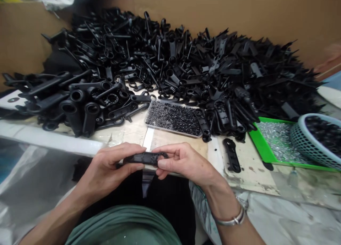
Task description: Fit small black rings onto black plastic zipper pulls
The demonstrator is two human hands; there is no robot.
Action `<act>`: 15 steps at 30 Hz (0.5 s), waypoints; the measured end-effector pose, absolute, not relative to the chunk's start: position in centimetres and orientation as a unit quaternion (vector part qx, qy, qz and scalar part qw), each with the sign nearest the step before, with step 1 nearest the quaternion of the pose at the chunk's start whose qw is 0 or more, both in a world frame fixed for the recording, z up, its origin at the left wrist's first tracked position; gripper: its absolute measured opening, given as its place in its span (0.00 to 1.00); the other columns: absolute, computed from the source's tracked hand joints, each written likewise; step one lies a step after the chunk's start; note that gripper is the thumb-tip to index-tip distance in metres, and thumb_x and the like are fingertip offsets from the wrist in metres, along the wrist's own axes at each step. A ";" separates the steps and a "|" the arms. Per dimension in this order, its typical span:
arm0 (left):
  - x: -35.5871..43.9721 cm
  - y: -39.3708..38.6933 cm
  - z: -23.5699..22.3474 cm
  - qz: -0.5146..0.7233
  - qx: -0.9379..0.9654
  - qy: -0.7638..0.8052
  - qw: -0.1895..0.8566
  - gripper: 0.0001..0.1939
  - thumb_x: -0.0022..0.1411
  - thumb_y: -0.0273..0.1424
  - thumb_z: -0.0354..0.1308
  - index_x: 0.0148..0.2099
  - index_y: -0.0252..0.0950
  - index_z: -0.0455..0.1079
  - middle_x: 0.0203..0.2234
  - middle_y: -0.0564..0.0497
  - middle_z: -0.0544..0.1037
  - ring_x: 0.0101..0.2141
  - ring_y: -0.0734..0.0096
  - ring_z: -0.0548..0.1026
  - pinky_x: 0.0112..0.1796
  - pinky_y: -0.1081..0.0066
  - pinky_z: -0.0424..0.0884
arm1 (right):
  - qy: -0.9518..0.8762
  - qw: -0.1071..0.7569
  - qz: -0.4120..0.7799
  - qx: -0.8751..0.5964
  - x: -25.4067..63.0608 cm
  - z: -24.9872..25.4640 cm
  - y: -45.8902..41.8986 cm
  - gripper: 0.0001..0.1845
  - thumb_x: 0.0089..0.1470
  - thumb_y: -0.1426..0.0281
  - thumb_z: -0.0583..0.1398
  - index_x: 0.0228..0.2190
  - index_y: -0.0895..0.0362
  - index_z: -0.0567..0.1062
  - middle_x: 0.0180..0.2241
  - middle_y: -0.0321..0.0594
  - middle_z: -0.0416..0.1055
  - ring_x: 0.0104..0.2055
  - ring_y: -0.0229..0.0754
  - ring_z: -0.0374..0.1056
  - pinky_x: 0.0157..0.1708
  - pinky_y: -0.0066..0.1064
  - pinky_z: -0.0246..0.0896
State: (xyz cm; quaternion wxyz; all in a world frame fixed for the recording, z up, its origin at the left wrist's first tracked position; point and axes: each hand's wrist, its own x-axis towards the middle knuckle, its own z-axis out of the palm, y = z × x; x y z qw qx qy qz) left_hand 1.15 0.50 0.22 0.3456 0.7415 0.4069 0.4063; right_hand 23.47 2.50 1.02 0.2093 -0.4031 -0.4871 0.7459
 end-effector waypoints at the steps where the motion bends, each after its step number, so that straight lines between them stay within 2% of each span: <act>1: 1.0 0.7 0.3 0.401 0.749 0.404 0.340 0.13 0.56 0.20 0.64 0.44 0.37 0.74 0.36 0.55 0.79 0.37 0.75 0.76 0.39 0.78 0.70 | -0.487 0.212 0.739 -0.415 23.3 1.1 2.4 0.24 0.54 0.66 0.65 0.51 0.63 0.72 0.30 0.41 0.76 0.31 0.38 0.72 0.34 0.27 0.68; 6: 0.0 2.1 0.4 0.355 0.798 0.403 0.274 0.11 0.60 0.22 0.61 0.45 0.37 0.72 0.38 0.54 0.78 0.40 0.72 0.73 0.42 0.75 0.68 | -0.537 0.214 0.656 -0.485 24.0 3.0 2.2 0.28 0.55 0.65 0.63 0.55 0.61 0.67 0.31 0.40 0.76 0.31 0.39 0.71 0.34 0.28 0.68; 8: -0.2 2.5 0.2 0.315 0.822 0.405 0.247 0.10 0.63 0.24 0.58 0.46 0.38 0.70 0.42 0.52 0.76 0.44 0.69 0.71 0.45 0.70 0.67 | -0.578 0.224 0.581 -0.527 25.1 4.0 2.7 0.25 0.56 0.62 0.61 0.52 0.61 0.70 0.27 0.39 0.75 0.28 0.40 0.71 0.29 0.30 0.68; 10: -0.3 2.7 -0.1 0.272 0.839 0.414 0.227 0.11 0.64 0.24 0.56 0.49 0.39 0.69 0.47 0.50 0.73 0.48 0.65 0.68 0.49 0.65 0.64 | -0.643 0.237 0.443 -0.577 26.1 4.6 3.7 0.19 0.56 0.60 0.60 0.44 0.59 0.76 0.26 0.39 0.74 0.26 0.42 0.70 0.26 0.31 0.66; 12: -0.1 2.8 -0.2 0.244 0.844 0.428 0.213 0.13 0.65 0.24 0.55 0.50 0.39 0.68 0.51 0.50 0.70 0.52 0.63 0.65 0.52 0.61 0.61 | -0.719 0.224 0.262 -0.603 26.8 4.6 5.1 0.12 0.57 0.63 0.59 0.38 0.56 0.78 0.29 0.39 0.76 0.31 0.45 0.72 0.31 0.33 0.66; 15: -0.1 2.8 0.0 0.239 0.849 0.430 0.192 0.12 0.65 0.26 0.54 0.51 0.38 0.68 0.52 0.49 0.69 0.53 0.62 0.63 0.53 0.59 0.60 | -0.790 0.132 0.056 -0.597 26.8 3.7 7.5 0.10 0.57 0.67 0.59 0.39 0.53 0.78 0.40 0.39 0.76 0.42 0.49 0.71 0.40 0.36 0.63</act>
